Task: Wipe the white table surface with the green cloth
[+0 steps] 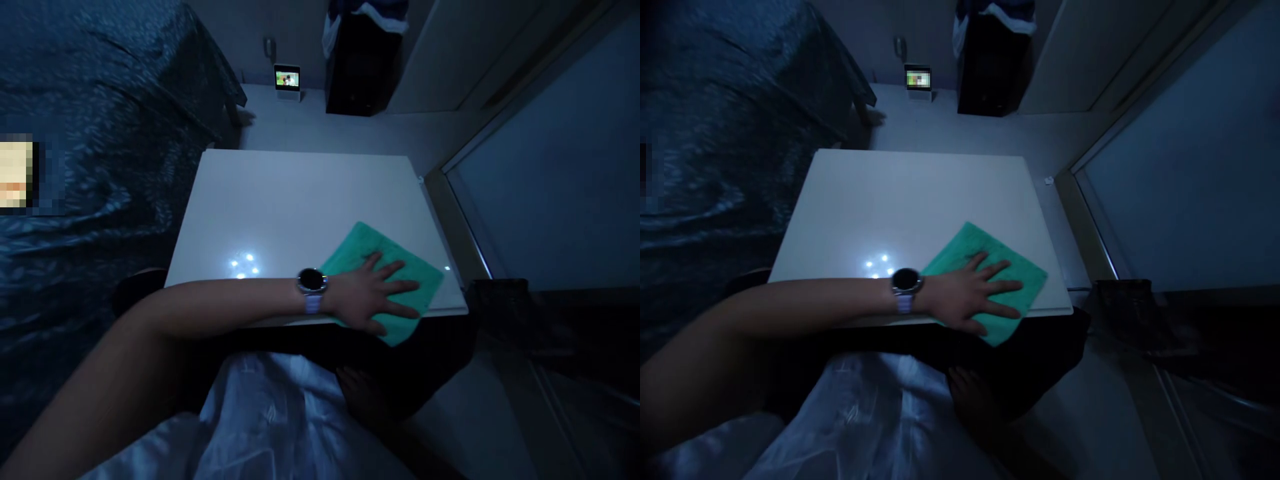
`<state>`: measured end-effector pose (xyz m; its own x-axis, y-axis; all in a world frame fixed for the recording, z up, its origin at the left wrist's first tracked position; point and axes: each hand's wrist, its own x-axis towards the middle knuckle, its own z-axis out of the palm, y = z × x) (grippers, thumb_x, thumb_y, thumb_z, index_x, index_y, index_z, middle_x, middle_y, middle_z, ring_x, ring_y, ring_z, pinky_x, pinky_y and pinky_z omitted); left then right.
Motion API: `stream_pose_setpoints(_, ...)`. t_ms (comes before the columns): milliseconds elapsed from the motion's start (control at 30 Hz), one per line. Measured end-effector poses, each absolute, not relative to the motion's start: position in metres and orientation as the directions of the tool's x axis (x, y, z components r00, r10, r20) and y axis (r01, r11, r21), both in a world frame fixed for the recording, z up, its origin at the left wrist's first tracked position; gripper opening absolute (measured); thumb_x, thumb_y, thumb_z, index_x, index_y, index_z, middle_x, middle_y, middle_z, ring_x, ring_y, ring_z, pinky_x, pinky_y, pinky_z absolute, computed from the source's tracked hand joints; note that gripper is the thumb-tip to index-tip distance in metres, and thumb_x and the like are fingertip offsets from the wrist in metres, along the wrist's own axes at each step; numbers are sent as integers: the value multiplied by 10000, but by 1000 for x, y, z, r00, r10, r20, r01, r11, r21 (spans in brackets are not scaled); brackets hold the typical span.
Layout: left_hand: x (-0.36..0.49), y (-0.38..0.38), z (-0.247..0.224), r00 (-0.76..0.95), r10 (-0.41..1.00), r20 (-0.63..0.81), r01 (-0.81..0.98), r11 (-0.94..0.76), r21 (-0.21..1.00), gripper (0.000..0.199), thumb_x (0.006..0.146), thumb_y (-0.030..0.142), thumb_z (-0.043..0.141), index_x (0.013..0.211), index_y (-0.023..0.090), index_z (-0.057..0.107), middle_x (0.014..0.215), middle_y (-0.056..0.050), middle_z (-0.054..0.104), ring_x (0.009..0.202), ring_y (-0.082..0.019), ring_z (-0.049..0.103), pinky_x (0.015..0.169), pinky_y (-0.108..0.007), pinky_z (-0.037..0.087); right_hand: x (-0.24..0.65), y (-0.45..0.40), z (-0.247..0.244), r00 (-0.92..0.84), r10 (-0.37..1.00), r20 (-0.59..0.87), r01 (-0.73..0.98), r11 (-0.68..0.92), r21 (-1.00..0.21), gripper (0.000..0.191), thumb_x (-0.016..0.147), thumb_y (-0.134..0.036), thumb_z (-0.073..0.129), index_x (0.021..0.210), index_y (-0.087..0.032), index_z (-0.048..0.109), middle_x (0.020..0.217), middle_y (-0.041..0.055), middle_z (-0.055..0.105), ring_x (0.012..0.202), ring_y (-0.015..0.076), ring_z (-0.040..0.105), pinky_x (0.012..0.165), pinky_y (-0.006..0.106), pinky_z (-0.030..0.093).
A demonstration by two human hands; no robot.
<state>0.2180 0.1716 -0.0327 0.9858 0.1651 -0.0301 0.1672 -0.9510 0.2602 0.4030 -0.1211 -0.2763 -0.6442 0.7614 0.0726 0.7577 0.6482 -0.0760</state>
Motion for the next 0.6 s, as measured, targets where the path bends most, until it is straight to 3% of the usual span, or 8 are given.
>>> stream_pose_setpoints(133,111,143,-26,916,389,-95,399,-868,295,708,1033,651,621,1691,419,502,1835,-56,244,1704,-482,166,1284,-824,168,404,-119,-280,-664,735,137,734,675,-68,457,953,-139,588,1348,-236,797,1309,67,810,1221,204,718,1104,334,494)
stream_pose_setpoints(333,-22,82,-33,637,766,-86,768,-621,156,680,1003,645,616,1661,512,510,1825,19,175,1702,-471,179,1320,-767,141,407,-120,-282,-678,719,153,714,694,-91,409,991,-175,596,1342,-249,793,1329,76,797,1254,206,679,1139,343,411)
stream_pose_setpoints(500,-73,75,-42,436,899,-37,889,-423,175,722,954,678,539,1664,556,486,1815,137,139,1708,-443,189,1355,-685,154,406,-114,-271,-673,703,231,702,705,-100,384,993,-156,585,1290,-250,809,1262,65,819,1223,188,687,1126,322,390)
stream_pose_setpoints(600,-81,111,-40,389,919,-58,908,-372,191,720,1006,662,452,1709,508,434,1841,130,131,1732,-386,121,1376,-615,127,404,-113,-268,-677,698,235,700,708,-87,378,973,-145,600,1275,-239,807,1255,60,823,1216,188,692,1111,326,403)
